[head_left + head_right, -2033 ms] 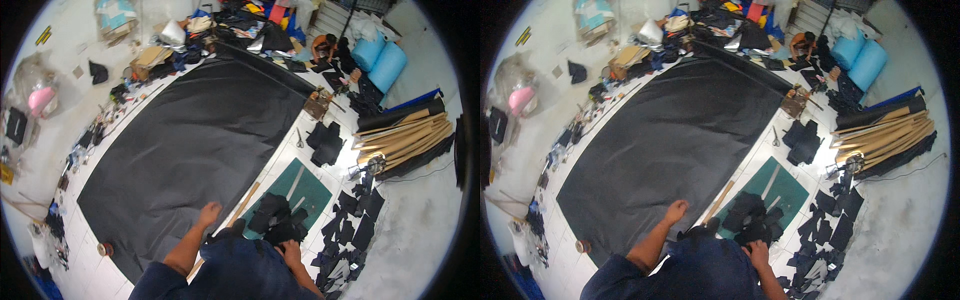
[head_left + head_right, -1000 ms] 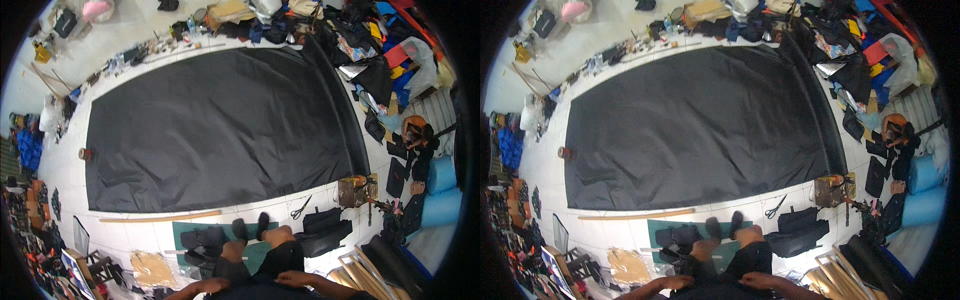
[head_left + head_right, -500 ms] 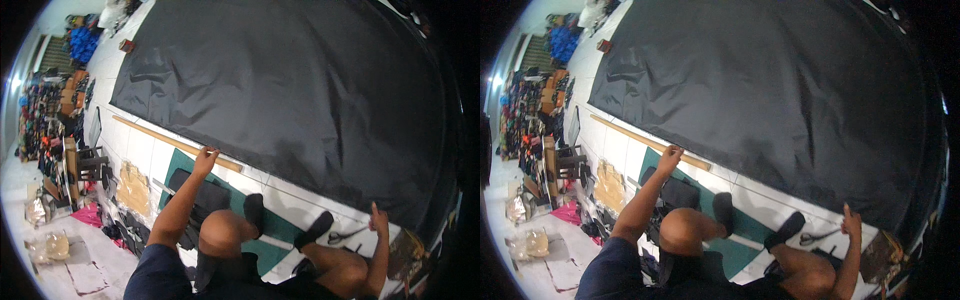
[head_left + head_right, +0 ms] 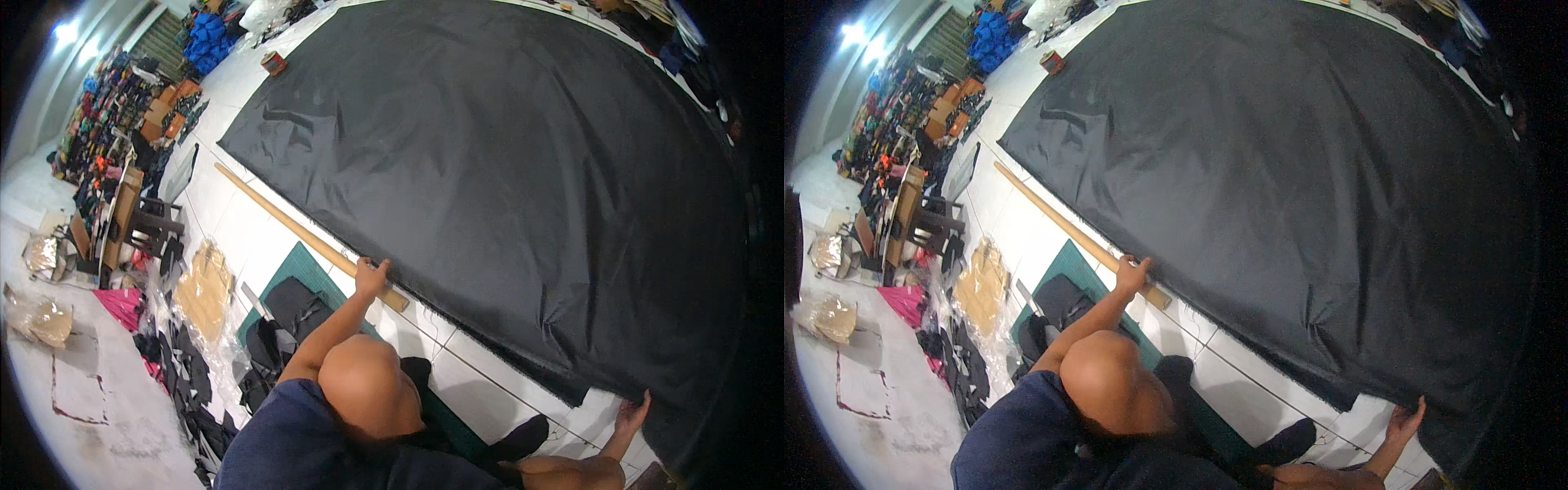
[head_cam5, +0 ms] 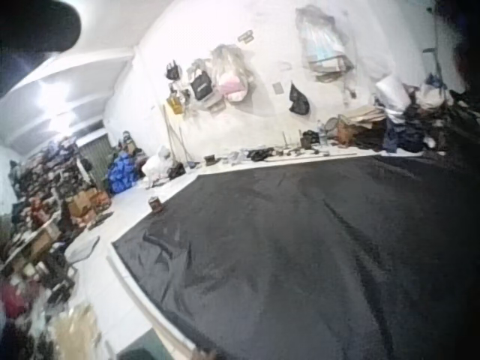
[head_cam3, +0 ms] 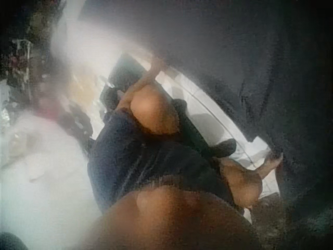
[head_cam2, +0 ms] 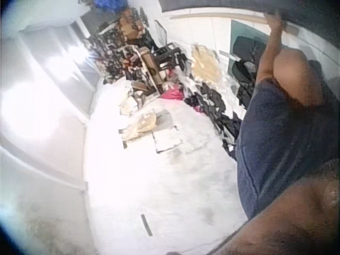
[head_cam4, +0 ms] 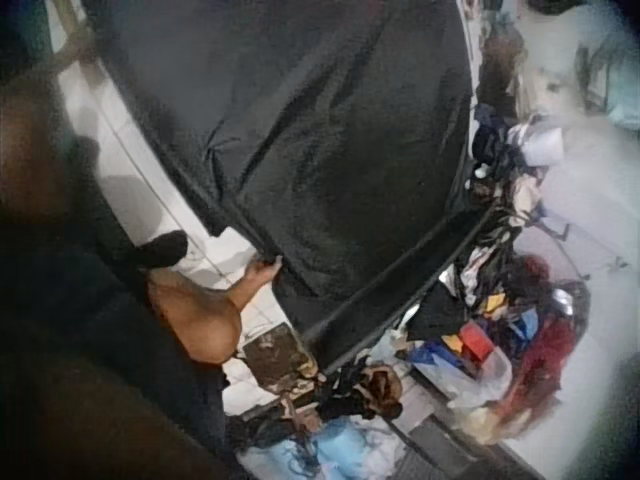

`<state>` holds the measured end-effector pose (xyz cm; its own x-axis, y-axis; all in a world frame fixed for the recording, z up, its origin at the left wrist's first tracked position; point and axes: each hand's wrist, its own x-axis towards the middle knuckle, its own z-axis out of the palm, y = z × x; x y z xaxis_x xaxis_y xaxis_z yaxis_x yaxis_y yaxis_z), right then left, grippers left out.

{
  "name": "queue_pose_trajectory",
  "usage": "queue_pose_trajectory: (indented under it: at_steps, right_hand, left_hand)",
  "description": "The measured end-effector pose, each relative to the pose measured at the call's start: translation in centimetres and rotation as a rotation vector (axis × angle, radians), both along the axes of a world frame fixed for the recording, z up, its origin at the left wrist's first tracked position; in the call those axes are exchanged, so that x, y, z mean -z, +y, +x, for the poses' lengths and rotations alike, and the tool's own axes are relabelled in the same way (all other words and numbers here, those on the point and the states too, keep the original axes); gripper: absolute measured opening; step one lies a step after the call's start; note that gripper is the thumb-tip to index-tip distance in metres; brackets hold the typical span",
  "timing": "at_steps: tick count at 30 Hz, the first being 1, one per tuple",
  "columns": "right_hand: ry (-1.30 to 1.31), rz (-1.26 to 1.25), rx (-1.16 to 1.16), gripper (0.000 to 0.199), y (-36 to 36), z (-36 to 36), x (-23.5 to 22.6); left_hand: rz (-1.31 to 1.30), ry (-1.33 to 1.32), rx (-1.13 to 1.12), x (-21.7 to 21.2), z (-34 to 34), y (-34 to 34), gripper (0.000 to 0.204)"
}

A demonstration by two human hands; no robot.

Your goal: The person cuts a large black fabric sheet using shears, then folds it and uses a wooden stick to measure and mark the fabric before cutting again.

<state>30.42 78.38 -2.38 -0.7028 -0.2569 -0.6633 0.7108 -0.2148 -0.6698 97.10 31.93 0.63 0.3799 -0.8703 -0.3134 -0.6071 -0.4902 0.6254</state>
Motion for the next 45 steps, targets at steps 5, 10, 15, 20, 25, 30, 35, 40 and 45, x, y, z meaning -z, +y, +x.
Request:
queue_pose_trajectory:
  at_steps: [5,10,15,20,25,30,35,40,45]
  right_hand:
    - [0.212,-0.167,-0.108,0.036,-2.8,-7.8,-7.5]
    - [0.424,-0.105,-0.078,0.035,-7.0,-10.7,-13.7]
    - [0.457,-0.126,-0.273,0.051,-5.3,-13.9,-18.9]
    - [0.521,-0.02,0.033,0.056,-0.7,-7.5,-10.1]
    - [0.196,0.475,0.016,0.031,0.8,3.5,-0.9]
    - [0.331,0.54,-0.103,0.03,3.1,3.3,1.3]
    - [0.341,0.632,-0.232,0.026,4.6,3.1,1.8]
    - [0.426,0.716,-0.261,0.036,7.6,1.0,2.9]
    - [0.408,0.829,-0.263,0.029,4.6,3.8,-0.2]
  left_hand:
    - [-0.061,0.148,-0.22,-3.2,-3.8,-1.8,0.062]
    - [-0.13,0.449,-0.251,-4.8,-2.7,-5.4,0.044]
    - [-0.384,0.689,-0.211,-6.8,-4.5,-8.8,0.028]
    - [-0.207,0.698,-0.259,-6.5,-2.4,-6.2,0.028]
    - [-0.022,0.415,-0.222,-1.8,-0.3,-4.4,0.029]
    - [0.048,0.191,-0.129,-0.2,0.7,-4.4,0.03]
    - [-0.023,0.038,-0.098,-0.3,-1.1,-5.1,0.034]
    - [0.057,-0.01,-0.045,3.9,0.6,-5.9,0.063]
    - [-0.297,-0.704,0.391,-0.1,0.3,-4.5,0.077]
